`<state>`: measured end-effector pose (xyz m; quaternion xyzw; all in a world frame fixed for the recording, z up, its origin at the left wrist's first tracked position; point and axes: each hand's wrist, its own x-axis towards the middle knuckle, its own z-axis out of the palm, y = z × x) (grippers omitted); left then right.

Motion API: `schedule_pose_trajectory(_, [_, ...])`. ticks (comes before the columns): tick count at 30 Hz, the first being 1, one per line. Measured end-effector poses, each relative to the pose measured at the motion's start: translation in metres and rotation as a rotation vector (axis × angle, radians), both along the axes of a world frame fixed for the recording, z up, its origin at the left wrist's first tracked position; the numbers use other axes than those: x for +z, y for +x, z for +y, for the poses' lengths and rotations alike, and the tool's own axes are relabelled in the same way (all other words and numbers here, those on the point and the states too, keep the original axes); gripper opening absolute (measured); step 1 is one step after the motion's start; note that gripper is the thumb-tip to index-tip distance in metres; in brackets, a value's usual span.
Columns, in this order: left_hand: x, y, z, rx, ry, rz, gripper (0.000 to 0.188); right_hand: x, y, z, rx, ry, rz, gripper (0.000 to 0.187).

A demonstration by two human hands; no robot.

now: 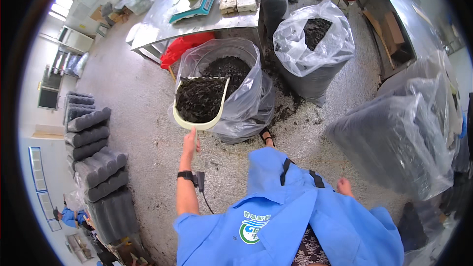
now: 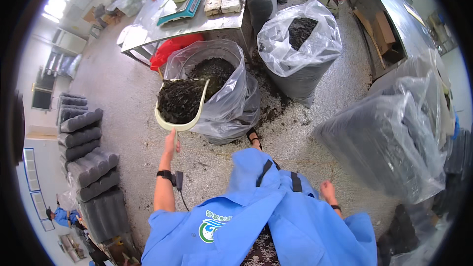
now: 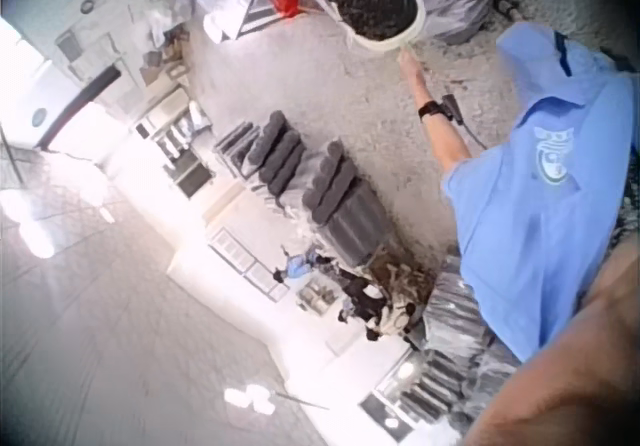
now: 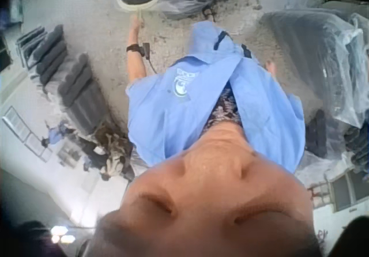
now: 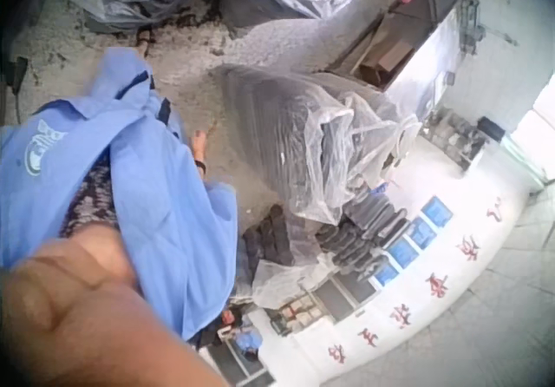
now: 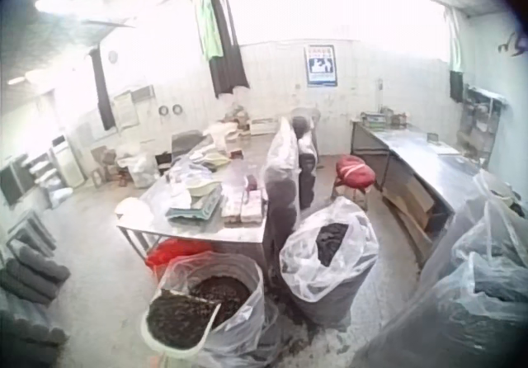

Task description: The person unpacks cylindrical rolls of dark dried material from plastic bags and places them on a metal table. They then use a dustpan and brush to sweep loose debris from the table into a large plastic bag. Finally, the person sifts the loose material through a wire mesh sieve over the bag.

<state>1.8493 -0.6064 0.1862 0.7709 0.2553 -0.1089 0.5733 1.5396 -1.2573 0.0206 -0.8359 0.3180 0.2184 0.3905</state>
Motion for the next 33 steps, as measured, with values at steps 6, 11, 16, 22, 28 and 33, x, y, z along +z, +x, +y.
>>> schedule_pose_trajectory(6, [0.005,0.206,0.011,-0.262,0.060,0.406,0.031,0.032,0.069,0.046,0.019,0.001,0.195,0.023])
schedule_pose_trajectory(11, [0.023,0.278,-0.029,-0.663,0.567,0.534,0.025,0.074,0.211,0.078,0.258,-0.140,0.008,0.022])
schedule_pose_trajectory(16, [0.042,0.274,-0.052,-0.681,1.170,0.400,0.047,0.132,0.399,0.122,0.626,-0.231,-0.210,0.016])
schedule_pose_trajectory(22, [0.063,0.269,-0.026,-0.555,0.980,0.173,0.023,0.203,0.568,0.264,1.049,0.087,-0.538,0.018])
schedule_pose_trajectory(28, [0.057,0.306,-0.115,0.265,-0.672,-0.137,0.023,0.238,0.652,0.381,0.734,1.143,0.289,0.040])
schedule_pose_trajectory(33, [0.084,0.321,-0.166,0.339,-0.457,-0.112,0.051,0.243,0.703,0.356,0.573,1.041,-0.036,0.028])
